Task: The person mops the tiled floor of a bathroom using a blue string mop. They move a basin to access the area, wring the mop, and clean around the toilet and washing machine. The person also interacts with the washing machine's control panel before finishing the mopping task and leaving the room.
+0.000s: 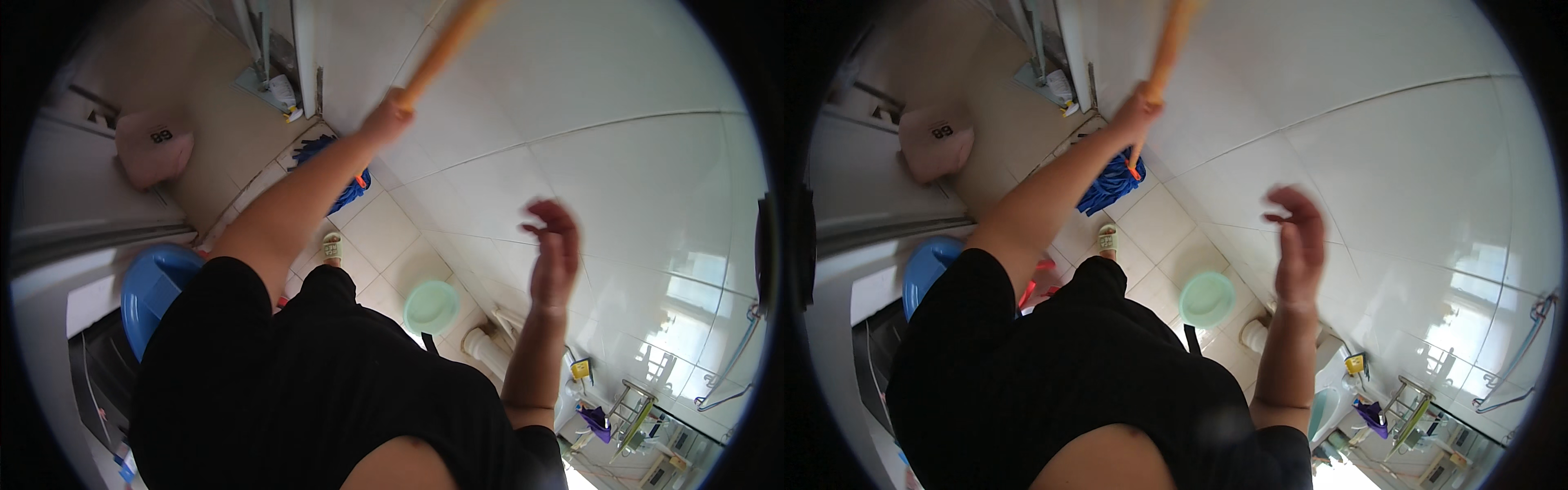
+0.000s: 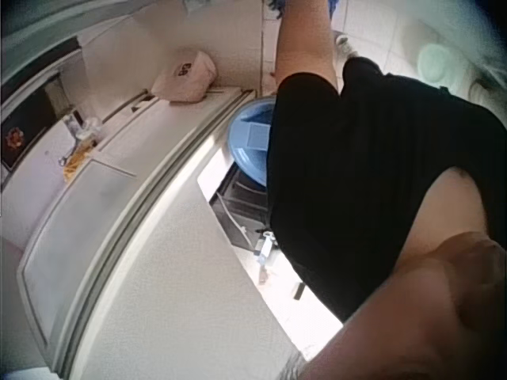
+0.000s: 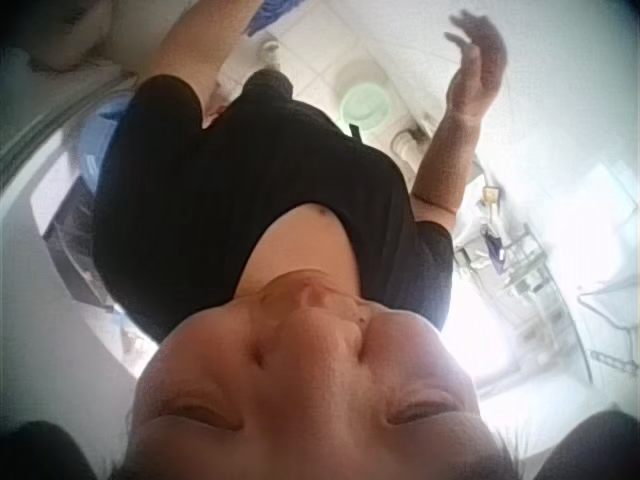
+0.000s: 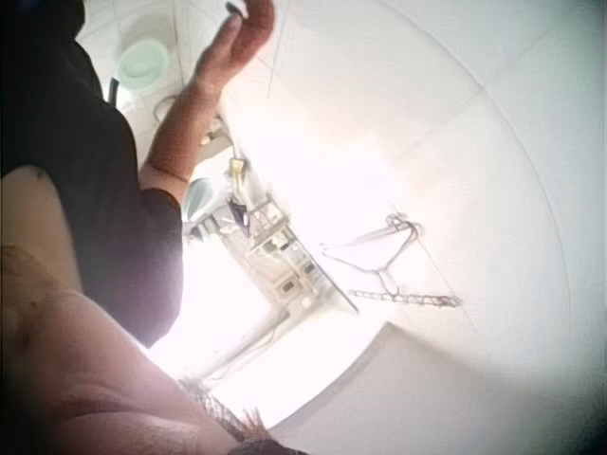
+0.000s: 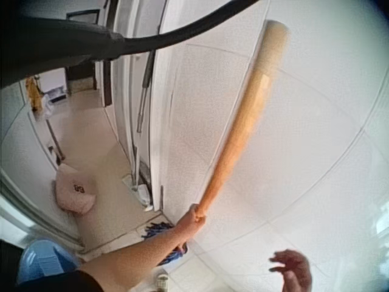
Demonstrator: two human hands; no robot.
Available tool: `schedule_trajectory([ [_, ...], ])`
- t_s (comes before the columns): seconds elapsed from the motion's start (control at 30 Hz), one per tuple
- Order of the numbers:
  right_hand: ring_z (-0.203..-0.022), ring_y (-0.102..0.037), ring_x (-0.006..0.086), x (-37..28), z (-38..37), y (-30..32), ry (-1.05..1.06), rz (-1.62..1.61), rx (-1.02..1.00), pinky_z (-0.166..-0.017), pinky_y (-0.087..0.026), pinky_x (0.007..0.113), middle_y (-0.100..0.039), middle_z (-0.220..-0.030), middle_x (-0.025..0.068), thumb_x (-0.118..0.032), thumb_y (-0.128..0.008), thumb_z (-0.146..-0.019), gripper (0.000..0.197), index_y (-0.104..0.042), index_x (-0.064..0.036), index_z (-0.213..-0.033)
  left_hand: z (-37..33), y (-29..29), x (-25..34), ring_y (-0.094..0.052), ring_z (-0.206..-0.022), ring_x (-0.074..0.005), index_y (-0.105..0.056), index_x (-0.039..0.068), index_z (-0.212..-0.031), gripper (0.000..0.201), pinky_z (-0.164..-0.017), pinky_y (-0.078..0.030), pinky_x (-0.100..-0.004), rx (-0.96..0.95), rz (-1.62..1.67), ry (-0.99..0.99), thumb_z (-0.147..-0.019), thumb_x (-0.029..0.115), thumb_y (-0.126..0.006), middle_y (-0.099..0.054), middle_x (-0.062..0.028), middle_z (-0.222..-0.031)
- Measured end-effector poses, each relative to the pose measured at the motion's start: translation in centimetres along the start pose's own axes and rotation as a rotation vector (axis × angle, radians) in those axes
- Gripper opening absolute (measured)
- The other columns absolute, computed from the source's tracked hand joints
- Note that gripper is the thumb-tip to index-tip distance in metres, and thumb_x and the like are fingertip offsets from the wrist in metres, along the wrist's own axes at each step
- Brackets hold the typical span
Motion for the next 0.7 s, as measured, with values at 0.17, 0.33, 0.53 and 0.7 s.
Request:
schedule_trajectory([
  [0.17,-0.114,-0.035,0.0348,-11.0,5.8,2.0,0.593,-0.109,0.107,-0.095,-0.028,0.044,-0.03,-0.126,0.0249,-0.058,-0.048,-0.074,0.082,-0.019,-0.0066,-0.13,14.6,-10.0,3.6,-0.053,-0.083,-0.0285,-0.042,0.007,-0.102,0.03,-0.072,-0.043,-0.0355,-0.332,-0.086,-0.153,-0.074,0.011,-0.055,-0.054,-0.0141,-0.09],
  [0.33,-0.063,-0.042,0.0166,-9.9,25.6,9.6,0.329,-0.232,0.366,-0.073,-0.039,0.039,-0.036,-0.062,0.0021,-0.022,-0.039,-0.085,0.016,-0.041,-0.0111,-0.074,29.5,-18.1,1.9,-0.047,-0.092,-0.03,-0.042,0.008,-0.098,0.033,-0.08,-0.038,-0.0371,-0.341,-0.061,-0.398,-0.069,0.002,-0.057,-0.049,-0.0117,-0.096],
  [0.53,-0.056,-0.036,0.015,-11.0,46.6,14.5,0.234,-0.269,0.644,-0.067,-0.036,0.035,-0.034,-0.058,0.0014,-0.015,-0.036,-0.083,0.015,-0.037,-0.011,-0.069,47.5,-24.9,3.7,-0.045,-0.093,-0.0304,-0.041,0.013,-0.099,0.04,-0.08,-0.034,-0.0417,-0.574,-0.176,-0.565,-0.065,0.006,-0.061,-0.047,-0.0092,-0.095],
  [0.7,-0.058,-0.037,0.0144,-16.4,58.1,16.5,0.208,-0.139,0.82,-0.067,-0.035,0.035,-0.034,-0.057,0.0006,-0.016,-0.033,-0.086,0.019,-0.035,-0.0127,-0.067,58.2,-28.9,10.2,-0.047,-0.091,-0.0272,-0.046,0.013,-0.092,0.029,-0.081,-0.034,-0.039,-0.795,0.022,-0.578,-0.068,0.012,-0.062,-0.05,-0.0071,-0.09],
])
Point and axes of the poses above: each hand's wrist, its own z-axis away from the middle knuckle, its own y-axis out of the back of the hand, x = y × z, the point moved 2 cm from there along -z, towards the middle knuckle
